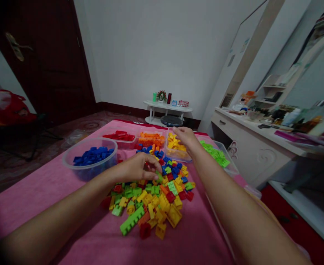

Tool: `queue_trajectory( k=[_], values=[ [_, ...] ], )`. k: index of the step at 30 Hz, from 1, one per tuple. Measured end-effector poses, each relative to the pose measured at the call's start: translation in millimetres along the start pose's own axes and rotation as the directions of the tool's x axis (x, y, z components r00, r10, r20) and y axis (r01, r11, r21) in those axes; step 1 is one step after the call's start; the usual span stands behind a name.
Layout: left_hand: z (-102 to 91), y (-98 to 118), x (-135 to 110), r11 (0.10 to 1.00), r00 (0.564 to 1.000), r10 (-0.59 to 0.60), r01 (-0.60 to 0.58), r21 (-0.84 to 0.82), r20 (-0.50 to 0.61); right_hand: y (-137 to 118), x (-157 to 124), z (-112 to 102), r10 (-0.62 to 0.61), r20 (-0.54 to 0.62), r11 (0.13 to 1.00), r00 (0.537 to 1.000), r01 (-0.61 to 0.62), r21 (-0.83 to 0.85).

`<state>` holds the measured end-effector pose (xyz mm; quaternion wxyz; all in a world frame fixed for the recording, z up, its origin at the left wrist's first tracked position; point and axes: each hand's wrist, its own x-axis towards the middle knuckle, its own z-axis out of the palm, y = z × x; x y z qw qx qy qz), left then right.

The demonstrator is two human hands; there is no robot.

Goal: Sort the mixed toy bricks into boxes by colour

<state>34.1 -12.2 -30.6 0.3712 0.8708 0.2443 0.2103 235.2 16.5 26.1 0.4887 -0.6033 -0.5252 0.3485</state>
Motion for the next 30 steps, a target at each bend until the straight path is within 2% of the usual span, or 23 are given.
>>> queue_trajectory(
  k=[2, 3, 5, 6, 7, 8, 9, 11, 13, 16, 19, 23, 26, 30],
  values=[
    [-0.4, 3.3, -4.6, 0.999, 0.985, 0.012, -0.021, 0.049, 0.172, -4.0, -31.0, 4.6, -0.001, 0.166, 0.988, 0.986, 0.026, -0.149],
    [-1.5, 5.1, -6.7, 0.997, 0.969, 0.010, -0.030, 0.078, 0.248, -5.7, -48.2, 5.0, 0.020, 0.264, 0.976, 0.964, 0.038, -0.214],
    [-4.5, 8.7, -10.3, 0.988, 0.935, -0.018, -0.037, 0.150, 0.354, -5.4, -83.6, 2.3, 0.082, 0.441, 0.935, 0.894, 0.084, -0.344],
    [-5.8, 10.5, -11.6, 0.980, 0.926, -0.041, -0.036, 0.196, 0.376, -2.5, -101.2, 0.0, 0.110, 0.533, 0.830, 0.839, 0.217, -0.514],
    [-6.6, 12.2, -12.7, 0.970, 0.922, -0.060, -0.036, 0.240, 0.382, 2.4, -118.0, -2.1, 0.142, 0.539, 0.696, 0.831, 0.303, -0.651],
    [-6.4, 13.7, -13.6, 0.960, 0.920, -0.073, -0.039, 0.277, 0.384, 9.2, -133.6, -3.3, 0.158, 0.495, 0.568, 0.854, 0.331, -0.753],
    [-5.3, 15.1, -14.3, 0.950, 0.920, -0.078, -0.048, 0.308, 0.383, 17.4, -147.5, -3.1, 0.149, 0.468, 0.494, 0.871, 0.344, -0.798],
    [-0.3, 17.6, -15.0, 0.926, 0.922, -0.071, -0.081, 0.369, 0.381, 34.7, -169.0, 2.0, 0.197, 0.467, 0.495, 0.862, 0.323, -0.806],
    [6.6, 19.0, -14.7, 0.894, 0.929, -0.059, -0.113, 0.433, 0.364, 48.0, -181.0, 12.0, 0.199, 0.422, 0.493, 0.885, 0.282, -0.823],
    [12.4, 16.8, -12.3, 0.864, 0.953, -0.070, -0.090, 0.496, 0.296, 53.2, -182.8, 26.9, 0.124, 0.413, 0.530, 0.902, 0.292, -0.796],
    [6.8, 6.3, -8.5, 0.886, 0.971, -0.100, -0.013, 0.464, 0.218, 45.9, -169.7, 35.3, 0.091, 0.400, 0.535, 0.912, 0.295, -0.792],
    [-8.4, -14.8, -4.0, 0.898, 0.989, -0.138, 0.107, 0.427, 0.043, 36.8, -135.9, 44.8, 0.001, 0.397, 0.528, 0.918, 0.337, -0.780],
    [-14.5, -26.1, -2.2, 0.885, 0.984, -0.155, 0.178, 0.430, -0.087, 32.7, -106.3, 56.6, -0.071, 0.403, 0.508, 0.913, 0.381, -0.773],
    [-14.8, -31.3, -1.5, 0.858, 0.965, -0.196, 0.256, 0.446, -0.176, 24.7, -76.9, 70.4, -0.031, 0.410, 0.444, 0.912, 0.380, -0.812]
  ],
)
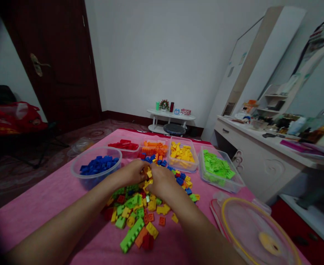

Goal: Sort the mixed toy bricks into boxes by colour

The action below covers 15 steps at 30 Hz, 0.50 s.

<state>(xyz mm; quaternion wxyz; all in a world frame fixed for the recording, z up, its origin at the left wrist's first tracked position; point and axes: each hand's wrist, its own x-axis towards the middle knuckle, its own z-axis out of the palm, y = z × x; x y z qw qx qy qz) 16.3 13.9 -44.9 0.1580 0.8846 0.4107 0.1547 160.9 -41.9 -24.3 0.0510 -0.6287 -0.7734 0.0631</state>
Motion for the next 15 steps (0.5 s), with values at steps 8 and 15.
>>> queue_trajectory(
  k=[8, 15],
  values=[
    [-11.0, 7.4, -4.9, 0.992, 0.994, -0.096, 0.092, 0.082, 0.042, 8.8, 5.0, 6.4, -0.074, -0.026, 0.993, 0.997, 0.076, 0.091],
    [-33.6, 7.2, -13.9, 0.997, 0.999, -0.038, 0.039, 0.066, -0.013, 25.0, 6.5, 3.0, -0.119, -0.065, 0.955, 0.991, 0.132, 0.268]
  ],
)
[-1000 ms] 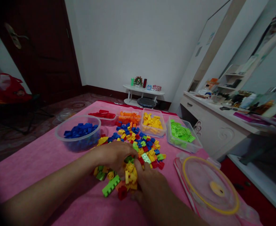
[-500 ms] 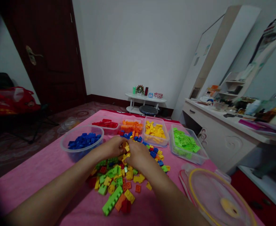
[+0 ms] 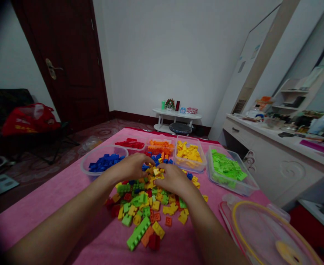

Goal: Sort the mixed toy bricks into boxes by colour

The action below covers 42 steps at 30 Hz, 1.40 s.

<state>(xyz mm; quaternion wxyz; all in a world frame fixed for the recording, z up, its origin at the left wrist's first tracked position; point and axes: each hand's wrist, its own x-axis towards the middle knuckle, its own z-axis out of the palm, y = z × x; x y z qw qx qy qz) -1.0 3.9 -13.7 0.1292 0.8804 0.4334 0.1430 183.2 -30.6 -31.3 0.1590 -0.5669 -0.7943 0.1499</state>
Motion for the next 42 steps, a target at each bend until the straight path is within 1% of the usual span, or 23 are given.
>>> queue_trajectory(
  k=[2, 4, 6, 9, 11, 13, 15, 16, 19, 21, 24, 26, 28, 29, 30, 31, 33, 35, 36, 37, 38, 40, 42],
  values=[
    [-2.8, 0.6, -1.5, 0.998, 0.998, 0.049, -0.047, -0.046, 0.038, 2.7, 1.4, 0.0, -0.004, -0.066, 0.998, 0.998, 0.008, 0.061],
    [-3.0, 3.1, -1.2, 0.991, 0.995, 0.076, -0.069, -0.113, 0.059, 4.4, 2.9, 2.6, 0.039, -0.102, 0.984, 0.994, -0.021, 0.174],
    [-1.5, 6.6, 0.8, 0.982, 0.996, 0.083, -0.075, -0.174, 0.036, 4.4, 4.1, 5.8, 0.113, -0.047, 0.932, 0.992, -0.089, 0.352],
    [2.3, 9.4, 5.7, 0.950, 0.995, 0.097, -0.097, -0.298, -0.017, 1.3, 4.0, 6.1, 0.187, 0.053, 0.779, 0.981, -0.181, 0.600],
    [5.0, 8.1, 8.8, 0.899, 0.995, 0.098, -0.093, -0.427, -0.012, -1.8, 2.5, 2.0, 0.213, 0.071, 0.703, 0.975, -0.203, 0.682],
    [7.7, 5.2, 11.2, 0.820, 0.997, 0.071, -0.039, -0.572, 0.035, -4.1, 0.5, -3.4, 0.196, 0.107, 0.674, 0.975, -0.213, 0.708],
    [10.0, 2.4, 12.6, 0.735, 0.995, 0.040, 0.034, -0.678, 0.093, -4.4, -0.6, -7.5, 0.152, 0.136, 0.701, 0.979, -0.204, 0.683],
    [11.0, 1.6, 12.8, 0.699, 0.994, 0.030, 0.054, -0.713, 0.105, -3.8, -0.5, -8.3, 0.127, 0.118, 0.740, 0.985, -0.173, 0.650],
    [13.7, 2.4, 12.5, 0.664, 0.996, 0.012, 0.054, -0.746, 0.084, -1.0, 2.3, -5.7, 0.036, -0.055, 0.894, 0.998, -0.008, 0.449],
    [16.2, 4.7, 12.6, 0.692, 0.999, -0.037, 0.049, -0.720, 0.032, -0.9, 4.7, -2.3, -0.006, -0.170, 0.955, 0.985, 0.056, 0.292],
    [21.3, 6.1, 15.8, 0.726, 0.989, -0.144, 0.082, -0.683, -0.035, -5.2, 5.9, -0.4, 0.027, -0.244, 0.980, 0.969, 0.022, 0.197],
    [24.3, 2.9, 19.8, 0.699, 0.978, -0.202, 0.114, -0.706, -0.041, -8.8, 5.4, -2.3, 0.059, -0.260, 0.975, 0.964, 0.000, 0.224],
    [25.5, -3.9, 23.8, 0.671, 0.969, -0.244, 0.133, -0.729, -0.047, -10.6, 4.8, -5.6, 0.122, -0.248, 0.938, 0.961, -0.031, 0.344],
    [25.4, -8.2, 25.2, 0.678, 0.965, -0.256, 0.135, -0.723, -0.060, -10.5, 4.7, -7.4, 0.171, -0.228, 0.893, 0.959, -0.053, 0.446],
    [24.9, -12.6, 26.1, 0.705, 0.964, -0.255, 0.131, -0.697, -0.076, -9.7, 4.8, -9.1, 0.222, -0.197, 0.821, 0.955, -0.074, 0.566],
    [24.0, -16.8, 26.3, 0.748, 0.968, -0.236, 0.124, -0.651, -0.087, -8.3, 5.0, -10.7, 0.271, -0.159, 0.719, 0.949, -0.090, 0.689],
    [22.0, -22.9, 24.7, 0.855, 0.984, -0.156, 0.094, -0.511, -0.081, -4.9, 5.2, -13.4, 0.334, -0.080, 0.459, 0.939, -0.088, 0.884],
    [20.8, -24.7, 21.3, 0.934, 0.995, -0.090, 0.068, -0.351, -0.047, -2.1, 5.3, -14.7, 0.331, -0.009, 0.237, 0.943, -0.074, 0.969],
    [20.9, -24.0, 19.5, 0.960, 0.997, -0.077, 0.066, -0.274, -0.029, -1.4, 5.2, -14.6, 0.322, 0.018, 0.173, 0.946, -0.078, 0.982],
    [21.6, -22.6, 17.7, 0.977, 0.997, -0.080, 0.074, -0.201, -0.022, -1.3, 5.0, -13.8, 0.313, 0.037, 0.146, 0.949, -0.087, 0.985],
    [22.9, -20.9, 16.3, 0.987, 0.996, -0.092, 0.088, -0.137, -0.023, -1.8, 4.9, -12.3, 0.312, 0.041, 0.158, 0.949, -0.094, 0.983],
    [27.1, -17.9, 14.7, 0.993, 0.993, -0.111, 0.110, -0.038, -0.034, -3.6, 5.0, -7.6, 0.325, 0.014, 0.250, 0.945, -0.100, 0.963],
    [32.3, -16.9, 14.6, 0.993, 0.993, -0.114, 0.115, 0.011, -0.038, -5.5, 5.8, -1.9, 0.334, -0.018, 0.335, 0.942, -0.101, 0.937]
  ],
)
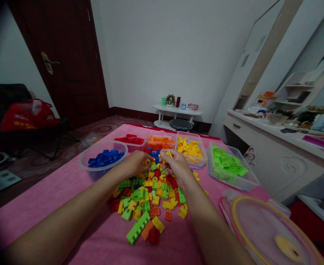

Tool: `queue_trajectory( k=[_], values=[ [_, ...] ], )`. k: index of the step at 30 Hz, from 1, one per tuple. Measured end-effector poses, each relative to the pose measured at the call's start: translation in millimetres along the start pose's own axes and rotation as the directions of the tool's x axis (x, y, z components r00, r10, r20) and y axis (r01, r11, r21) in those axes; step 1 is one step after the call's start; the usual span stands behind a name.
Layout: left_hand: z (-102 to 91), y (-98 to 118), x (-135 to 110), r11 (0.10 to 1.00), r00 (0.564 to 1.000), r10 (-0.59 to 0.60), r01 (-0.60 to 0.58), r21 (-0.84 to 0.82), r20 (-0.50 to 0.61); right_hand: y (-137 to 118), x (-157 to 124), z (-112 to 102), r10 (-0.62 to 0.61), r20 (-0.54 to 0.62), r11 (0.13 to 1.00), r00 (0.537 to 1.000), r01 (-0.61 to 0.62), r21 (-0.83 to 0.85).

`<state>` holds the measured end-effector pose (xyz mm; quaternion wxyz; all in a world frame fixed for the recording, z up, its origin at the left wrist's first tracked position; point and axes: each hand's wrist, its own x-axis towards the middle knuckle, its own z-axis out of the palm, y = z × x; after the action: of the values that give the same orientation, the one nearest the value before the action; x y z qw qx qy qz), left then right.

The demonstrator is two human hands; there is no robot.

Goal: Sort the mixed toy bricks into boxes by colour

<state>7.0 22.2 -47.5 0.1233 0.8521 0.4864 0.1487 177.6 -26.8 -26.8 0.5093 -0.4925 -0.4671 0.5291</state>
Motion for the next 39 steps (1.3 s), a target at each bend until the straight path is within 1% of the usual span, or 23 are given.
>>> queue_trajectory(
  k=[5, 11, 13, 15, 16, 18, 19, 20, 21, 22, 23, 24, 25, 27, 28, 30, 32, 33, 35, 37, 39],
  values=[
    [8.2, -0.7, 0.7, 0.996, 1.000, -0.025, 0.024, 0.081, 0.005, 8.3, 2.3, 4.2, -0.029, -0.005, 0.998, 1.000, 0.029, -0.051],
    [10.3, 9.1, -2.1, 0.954, 0.991, -0.132, 0.136, 0.267, -0.033, 8.9, 1.2, 4.6, -0.048, 0.009, 0.997, 0.999, 0.048, -0.067],
    [7.2, 12.2, -2.7, 0.945, 0.985, -0.162, 0.174, 0.276, -0.063, 9.2, 1.4, 4.9, -0.052, -0.004, 0.996, 0.999, 0.052, -0.067],
    [0.1, 14.7, -2.7, 0.962, 0.978, -0.162, 0.186, 0.198, -0.128, 10.3, 2.5, 5.3, -0.052, -0.029, 0.997, 0.998, 0.050, -0.056],
    [-4.6, 15.9, -2.4, 0.978, 0.975, -0.148, 0.169, 0.118, -0.168, 11.0, 3.2, 5.6, -0.051, -0.041, 0.998, 0.998, 0.050, -0.042],
    [-14.5, 19.0, -1.8, 0.986, 0.964, -0.134, 0.106, -0.131, -0.228, 12.3, 4.2, 6.6, -0.050, -0.070, 0.999, 0.996, 0.051, 0.015],
    [-18.8, 20.9, -1.5, 0.955, 0.963, -0.140, 0.070, -0.288, -0.229, 12.5, 4.2, 7.4, -0.039, -0.081, 0.997, 0.996, 0.045, 0.065],
    [-22.3, 23.1, -1.2, 0.896, 0.967, -0.148, 0.043, -0.442, -0.207, 12.4, 3.8, 8.4, -0.014, -0.081, 0.991, 0.997, 0.025, 0.131],
    [-24.6, 25.5, -1.1, 0.816, 0.973, -0.154, 0.027, -0.578, -0.171, 11.7, 3.0, 9.4, 0.026, -0.064, 0.979, 0.998, -0.012, 0.205],
    [-25.8, 27.8, -1.1, 0.734, 0.980, -0.150, 0.019, -0.679, -0.134, 10.6, 2.0, 10.4, 0.074, -0.027, 0.957, 0.997, -0.064, 0.282],
    [-26.0, 30.0, -1.2, 0.670, 0.985, -0.138, 0.015, -0.743, -0.105, 9.3, 0.7, 11.4, 0.121, 0.029, 0.929, 0.992, -0.123, 0.349],
    [-25.3, 31.9, -1.3, 0.634, 0.989, -0.117, 0.005, -0.773, -0.089, 7.9, -0.5, 12.3, 0.154, 0.095, 0.899, 0.983, -0.180, 0.400],
    [-24.2, 33.4, -1.3, 0.626, 0.991, -0.098, -0.008, -0.779, -0.088, 6.7, -1.6, 13.0, 0.171, 0.159, 0.872, 0.972, -0.224, 0.435],
    [-21.6, 34.6, -1.1, 0.659, 0.992, -0.062, -0.041, -0.751, -0.109, 6.2, -2.8, 13.7, 0.169, 0.239, 0.840, 0.956, -0.267, 0.473],
    [-20.7, 34.5, -0.8, 0.682, 0.992, -0.040, -0.062, -0.729, -0.121, 7.1, -2.7, 13.8, 0.164, 0.248, 0.832, 0.955, -0.269, 0.485],
    [-20.5, 33.4, -0.2, 0.722, 0.988, -0.013, -0.099, -0.685, -0.157, 11.2, -1.2, 13.6, 0.164, 0.208, 0.827, 0.964, -0.250, 0.504],
    [-22.1, 32.5, -0.1, 0.751, 0.978, -0.032, -0.114, -0.651, -0.208, 16.9, 1.4, 13.6, 0.174, 0.139, 0.828, 0.975, -0.221, 0.515],
    [-23.1, 32.6, -0.4, 0.760, 0.967, -0.053, -0.124, -0.638, -0.251, 19.4, 2.6, 14.0, 0.181, 0.109, 0.826, 0.977, -0.211, 0.523],
    [-24.0, 35.0, -1.9, 0.764, 0.927, -0.086, -0.174, -0.621, -0.365, 22.1, 3.9, 16.7, 0.205, 0.071, 0.805, 0.976, -0.209, 0.556],
    [-21.6, 40.1, -4.4, 0.751, 0.880, -0.089, -0.249, -0.612, -0.467, 21.1, 3.0, 22.2, 0.214, 0.061, 0.758, 0.975, -0.205, 0.619],
    [-15.2, 46.9, -7.2, 0.743, 0.856, -0.071, -0.298, -0.600, -0.513, 17.6, 0.0, 29.6, 0.204, 0.052, 0.698, 0.978, -0.182, 0.692]
  ],
)
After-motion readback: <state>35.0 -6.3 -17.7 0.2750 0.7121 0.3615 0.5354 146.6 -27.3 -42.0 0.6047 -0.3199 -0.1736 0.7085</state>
